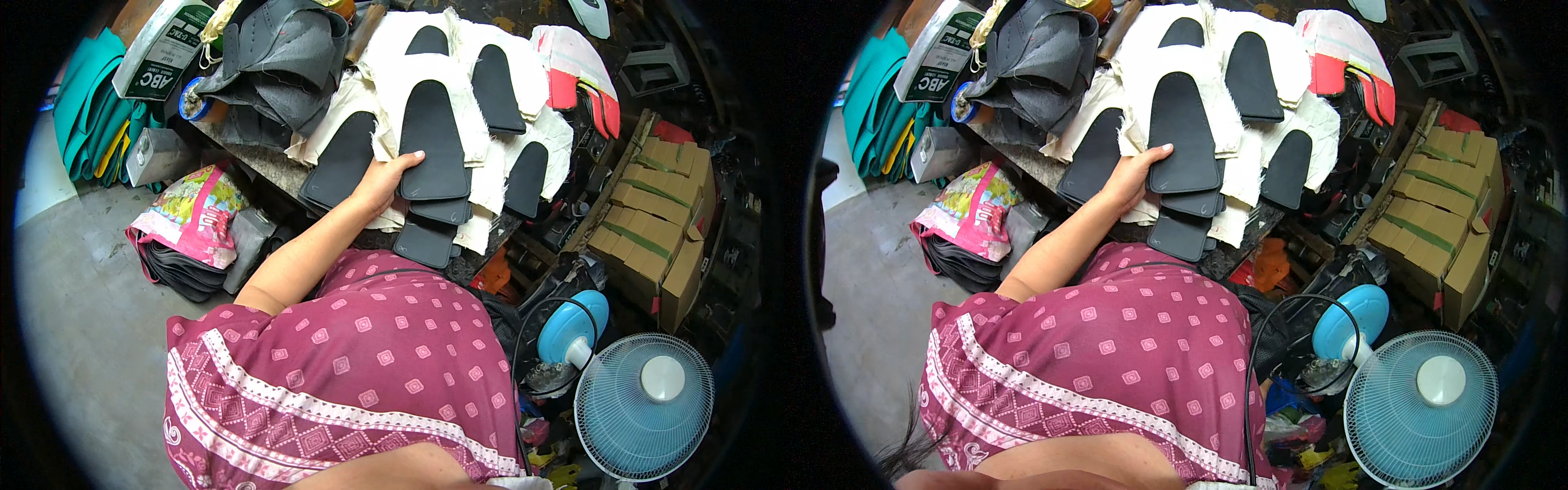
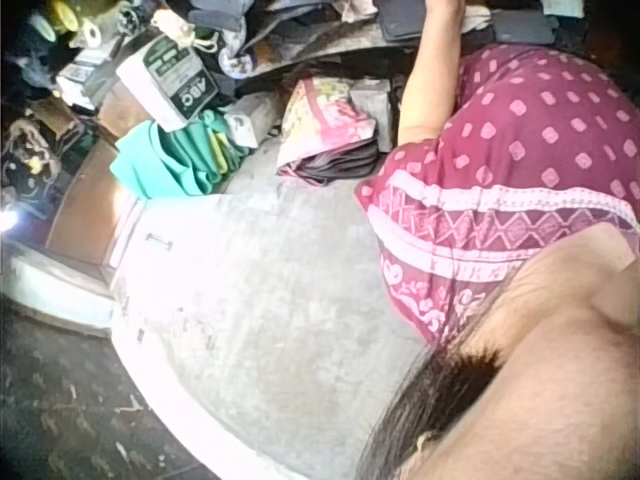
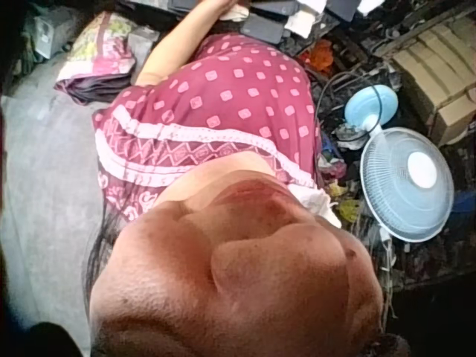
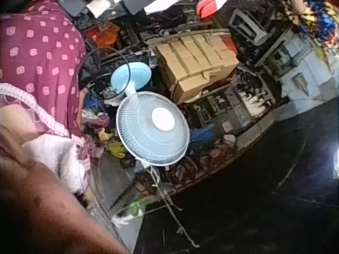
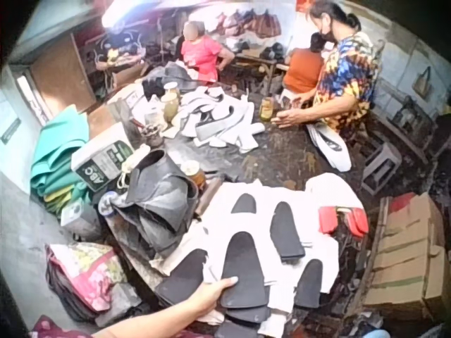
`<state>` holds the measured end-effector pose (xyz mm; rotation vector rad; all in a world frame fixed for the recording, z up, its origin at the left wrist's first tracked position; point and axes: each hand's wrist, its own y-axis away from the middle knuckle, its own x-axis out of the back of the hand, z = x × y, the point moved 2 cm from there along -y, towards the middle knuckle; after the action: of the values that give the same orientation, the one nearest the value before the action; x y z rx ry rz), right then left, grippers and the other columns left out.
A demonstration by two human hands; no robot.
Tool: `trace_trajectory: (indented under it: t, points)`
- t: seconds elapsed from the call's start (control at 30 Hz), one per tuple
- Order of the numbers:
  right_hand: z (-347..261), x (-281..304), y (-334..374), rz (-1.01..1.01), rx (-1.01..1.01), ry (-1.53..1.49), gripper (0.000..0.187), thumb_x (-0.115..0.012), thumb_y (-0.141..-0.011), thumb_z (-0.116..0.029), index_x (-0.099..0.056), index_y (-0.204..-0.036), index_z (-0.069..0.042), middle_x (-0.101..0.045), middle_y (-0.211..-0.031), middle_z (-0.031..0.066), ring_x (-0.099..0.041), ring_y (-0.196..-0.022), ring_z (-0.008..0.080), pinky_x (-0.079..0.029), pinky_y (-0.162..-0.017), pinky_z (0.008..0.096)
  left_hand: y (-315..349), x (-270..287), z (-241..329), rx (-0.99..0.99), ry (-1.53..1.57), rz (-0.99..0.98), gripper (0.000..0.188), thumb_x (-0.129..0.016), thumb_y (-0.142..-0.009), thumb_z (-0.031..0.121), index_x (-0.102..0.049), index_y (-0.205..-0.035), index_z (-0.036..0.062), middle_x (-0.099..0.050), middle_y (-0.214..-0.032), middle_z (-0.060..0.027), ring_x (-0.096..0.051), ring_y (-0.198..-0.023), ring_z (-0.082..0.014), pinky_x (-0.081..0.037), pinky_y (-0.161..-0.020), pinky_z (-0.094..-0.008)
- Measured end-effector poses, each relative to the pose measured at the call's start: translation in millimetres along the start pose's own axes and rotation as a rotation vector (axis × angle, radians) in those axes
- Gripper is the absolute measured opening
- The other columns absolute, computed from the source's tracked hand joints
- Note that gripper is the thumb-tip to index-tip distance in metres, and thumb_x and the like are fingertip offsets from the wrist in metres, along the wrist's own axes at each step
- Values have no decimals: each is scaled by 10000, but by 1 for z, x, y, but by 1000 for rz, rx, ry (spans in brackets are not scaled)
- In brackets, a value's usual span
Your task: The person sorts black shoe insoles on a cluttered workbench, repeatedly picking up, flipping, and restacking them. The person handles the insoles one at a time, occasionally moving other materials aside to access more insoles.
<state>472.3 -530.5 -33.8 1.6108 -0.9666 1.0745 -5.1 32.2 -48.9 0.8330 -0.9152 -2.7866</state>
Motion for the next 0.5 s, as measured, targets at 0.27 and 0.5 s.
trace_trajectory:
  t: [0.27,0.5]
  points:
    - [-7,4,-1,56,1,46,355,-652,-886,-154,-588,-1195,7,-676,-981,179,-649,-796,251,-511,-685,343,0,-2,1,61,32,33,447,-671,-879,136,-495,-1230,-78,-624,-1085,-137,-634,-940,-210,-526,-865,-341]
    - [-3,6,-1,89,1,60,349,-646,-885,-143,-588,-1195,6,-674,-979,176,-645,-796,255,-509,-691,345,0,-4,3,44,23,17,442,-655,-888,130,-483,-1242,-72,-622,-1085,-140,-636,-939,-213,-538,-855,-345]
